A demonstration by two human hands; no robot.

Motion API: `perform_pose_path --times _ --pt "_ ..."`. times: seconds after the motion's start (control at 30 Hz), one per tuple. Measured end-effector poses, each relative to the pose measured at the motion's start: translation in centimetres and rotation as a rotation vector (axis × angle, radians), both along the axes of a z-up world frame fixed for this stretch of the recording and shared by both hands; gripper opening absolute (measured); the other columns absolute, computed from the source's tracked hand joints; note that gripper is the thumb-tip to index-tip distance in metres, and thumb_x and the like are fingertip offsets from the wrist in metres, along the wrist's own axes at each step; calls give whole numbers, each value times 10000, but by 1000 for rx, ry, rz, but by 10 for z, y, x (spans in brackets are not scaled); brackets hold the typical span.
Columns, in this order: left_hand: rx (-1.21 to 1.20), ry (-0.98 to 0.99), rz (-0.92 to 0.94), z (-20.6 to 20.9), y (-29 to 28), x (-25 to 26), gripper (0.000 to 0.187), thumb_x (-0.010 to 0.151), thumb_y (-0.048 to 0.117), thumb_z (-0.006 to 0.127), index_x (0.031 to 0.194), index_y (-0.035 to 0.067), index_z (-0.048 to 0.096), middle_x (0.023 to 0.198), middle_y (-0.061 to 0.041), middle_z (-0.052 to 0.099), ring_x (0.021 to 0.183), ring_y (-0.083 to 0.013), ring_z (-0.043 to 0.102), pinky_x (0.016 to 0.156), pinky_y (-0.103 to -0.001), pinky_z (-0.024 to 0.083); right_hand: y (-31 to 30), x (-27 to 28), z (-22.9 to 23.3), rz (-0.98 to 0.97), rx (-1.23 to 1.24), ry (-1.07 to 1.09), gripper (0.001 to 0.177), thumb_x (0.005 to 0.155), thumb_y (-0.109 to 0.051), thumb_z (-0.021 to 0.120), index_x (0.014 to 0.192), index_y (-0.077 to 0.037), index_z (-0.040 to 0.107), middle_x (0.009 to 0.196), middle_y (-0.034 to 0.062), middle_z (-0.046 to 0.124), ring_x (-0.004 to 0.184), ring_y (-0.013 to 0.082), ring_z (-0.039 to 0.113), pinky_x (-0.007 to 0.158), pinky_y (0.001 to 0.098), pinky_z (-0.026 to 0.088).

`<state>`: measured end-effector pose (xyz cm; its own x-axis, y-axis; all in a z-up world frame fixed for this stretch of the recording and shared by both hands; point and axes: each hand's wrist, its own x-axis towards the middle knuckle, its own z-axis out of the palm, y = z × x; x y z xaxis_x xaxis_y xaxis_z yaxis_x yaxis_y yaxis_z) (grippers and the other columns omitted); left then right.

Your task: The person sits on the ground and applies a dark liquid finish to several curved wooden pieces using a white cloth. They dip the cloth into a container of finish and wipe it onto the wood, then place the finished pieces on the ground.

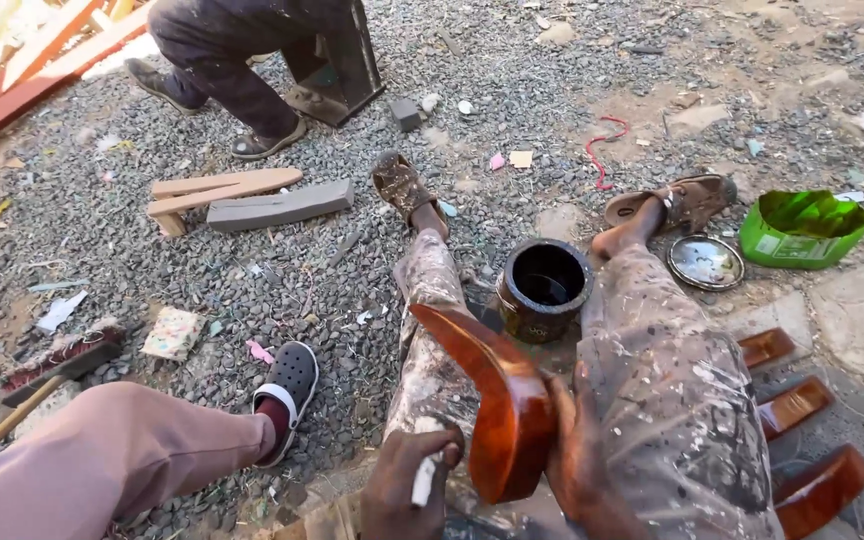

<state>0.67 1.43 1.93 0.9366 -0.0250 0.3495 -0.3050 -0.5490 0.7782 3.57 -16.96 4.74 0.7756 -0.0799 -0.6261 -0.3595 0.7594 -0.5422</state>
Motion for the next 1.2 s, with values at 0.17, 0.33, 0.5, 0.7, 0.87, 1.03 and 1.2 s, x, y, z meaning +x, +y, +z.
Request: perform_pose_path --times 0.17,0.33,0.5,0.7,0.87,1.03,1.2 --pt "-756 526 184 -3 -4 8 74 857 -53 660 924 -56 691 732 -163 695 560 -170 660 518 -251 554 5 -8 -38 59 -71 -228 745 1004 -543 200 1428 4 476 1253 320 681 1067 383 613 918 508 427" --pt "-169 167 181 14 5 13 380 800 360 786 1076 155 626 833 -67 867 629 -122 859 532 -257 700 0 -7 -54 140 -416 -360 695 992 -499 250 1449 -14 447 911 269 769 785 310 711 722 404 524" --pt "-228 514 -65 59 7 60 156 847 173 725 981 142 799 936 -71 876 769 -157 836 719 -319 746 -16 5 -32 499 -1000 -358 839 884 -589 151 1587 -147 273 993 177 845 667 240 796 641 356 558" --pt "649 371 -585 82 -24 129 141 857 240 781 973 251 702 912 25 610 730 -115 578 626 -249 508 -21 21 -71 604 -1312 -592 1151 802 -833 61 1565 28 30 993 62 852 897 218 864 771 393 718" --pt "986 515 -538 11 -20 239 98 941 294 690 1035 269 706 940 23 674 781 -113 601 748 -258 539 -22 17 -104 680 -1436 -570 1186 815 -888 275 1570 13 118 866 25 819 731 173 813 644 292 658" --pt "1169 390 -492 -27 -8 300 184 918 371 734 1042 236 728 928 7 733 831 -147 681 741 -308 576 -22 19 -103 567 -1371 -611 1085 846 -633 709 1581 -27 190 852 28 840 712 117 837 634 260 681" --pt "1017 643 -499 30 -32 248 239 954 179 658 1184 133 698 839 -27 745 568 -96 665 548 -191 596 -31 22 -99 690 -1423 -590 1075 904 -700 530 1593 -31 46 912 35 830 788 196 835 731 379 709"
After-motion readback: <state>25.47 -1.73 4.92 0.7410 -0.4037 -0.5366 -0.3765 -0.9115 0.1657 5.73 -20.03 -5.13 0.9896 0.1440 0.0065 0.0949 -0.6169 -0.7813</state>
